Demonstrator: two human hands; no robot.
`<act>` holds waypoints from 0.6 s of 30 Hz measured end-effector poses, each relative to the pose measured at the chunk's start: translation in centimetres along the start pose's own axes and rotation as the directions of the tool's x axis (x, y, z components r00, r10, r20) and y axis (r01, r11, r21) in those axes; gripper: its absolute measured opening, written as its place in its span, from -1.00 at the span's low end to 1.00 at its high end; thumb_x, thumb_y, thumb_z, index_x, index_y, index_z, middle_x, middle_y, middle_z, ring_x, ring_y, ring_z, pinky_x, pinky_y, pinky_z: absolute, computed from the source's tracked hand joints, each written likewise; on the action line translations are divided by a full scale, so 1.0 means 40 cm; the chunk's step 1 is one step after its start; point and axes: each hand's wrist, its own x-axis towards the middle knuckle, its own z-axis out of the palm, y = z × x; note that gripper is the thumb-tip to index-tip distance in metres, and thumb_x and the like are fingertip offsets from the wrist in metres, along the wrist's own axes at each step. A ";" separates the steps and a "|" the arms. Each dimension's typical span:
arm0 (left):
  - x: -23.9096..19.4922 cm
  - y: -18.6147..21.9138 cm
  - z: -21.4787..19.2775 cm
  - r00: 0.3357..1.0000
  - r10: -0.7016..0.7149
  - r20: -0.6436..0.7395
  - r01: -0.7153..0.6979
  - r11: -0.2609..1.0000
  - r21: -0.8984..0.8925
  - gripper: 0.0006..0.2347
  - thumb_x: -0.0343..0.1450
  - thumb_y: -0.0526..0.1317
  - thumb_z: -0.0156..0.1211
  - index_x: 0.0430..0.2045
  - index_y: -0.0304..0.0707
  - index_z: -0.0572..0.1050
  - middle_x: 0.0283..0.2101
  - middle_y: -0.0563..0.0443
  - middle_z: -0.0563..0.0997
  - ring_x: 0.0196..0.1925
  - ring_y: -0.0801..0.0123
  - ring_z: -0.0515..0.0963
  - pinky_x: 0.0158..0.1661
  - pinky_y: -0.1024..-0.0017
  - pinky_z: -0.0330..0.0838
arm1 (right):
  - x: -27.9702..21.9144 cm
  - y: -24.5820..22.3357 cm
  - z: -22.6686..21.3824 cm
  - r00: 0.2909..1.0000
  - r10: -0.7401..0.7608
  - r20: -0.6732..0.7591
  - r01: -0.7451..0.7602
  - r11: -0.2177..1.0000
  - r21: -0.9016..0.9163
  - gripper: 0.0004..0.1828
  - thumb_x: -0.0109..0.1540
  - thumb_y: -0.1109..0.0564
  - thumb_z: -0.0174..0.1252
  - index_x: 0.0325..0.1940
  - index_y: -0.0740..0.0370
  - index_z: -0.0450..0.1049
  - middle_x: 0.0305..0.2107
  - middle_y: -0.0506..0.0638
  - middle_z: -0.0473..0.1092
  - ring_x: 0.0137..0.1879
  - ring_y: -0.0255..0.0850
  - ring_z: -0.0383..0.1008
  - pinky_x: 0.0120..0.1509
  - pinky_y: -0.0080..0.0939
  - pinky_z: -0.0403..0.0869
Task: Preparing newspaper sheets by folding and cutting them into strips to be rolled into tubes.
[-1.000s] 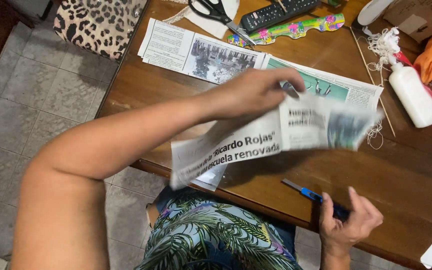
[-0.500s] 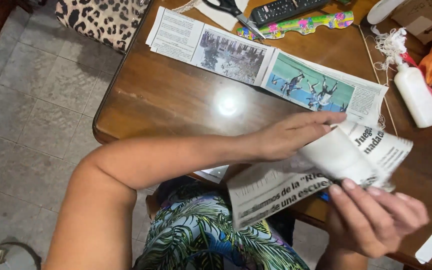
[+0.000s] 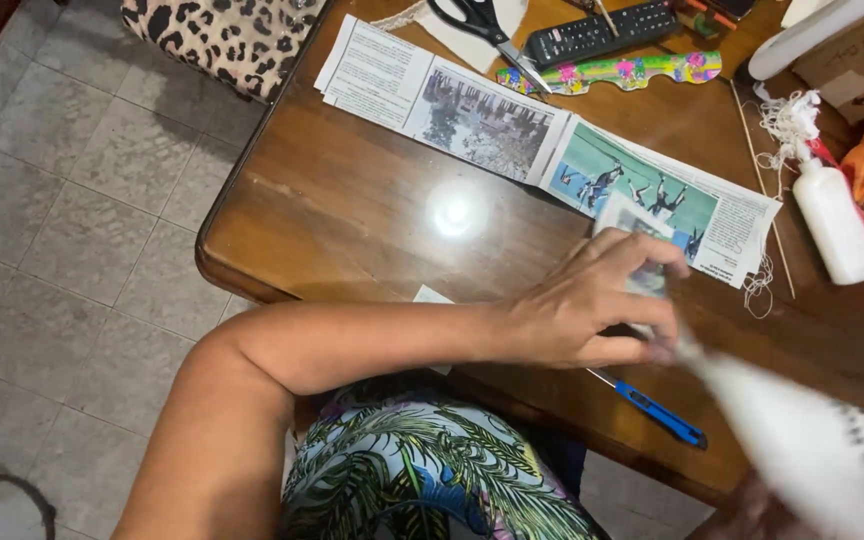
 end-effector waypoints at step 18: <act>-0.082 -0.001 -0.380 0.573 -0.510 0.641 0.569 0.811 0.136 -0.54 0.12 -0.19 0.28 -0.10 -0.07 0.31 -0.01 0.11 0.49 0.02 0.40 0.48 -0.15 0.41 0.52 | 0.034 0.101 0.234 1.000 -0.011 0.009 0.014 0.640 -0.768 -0.89 0.41 0.37 -0.28 -0.18 0.27 0.09 -0.37 -0.04 0.03 -0.27 -0.37 -0.01 -0.20 -0.40 0.00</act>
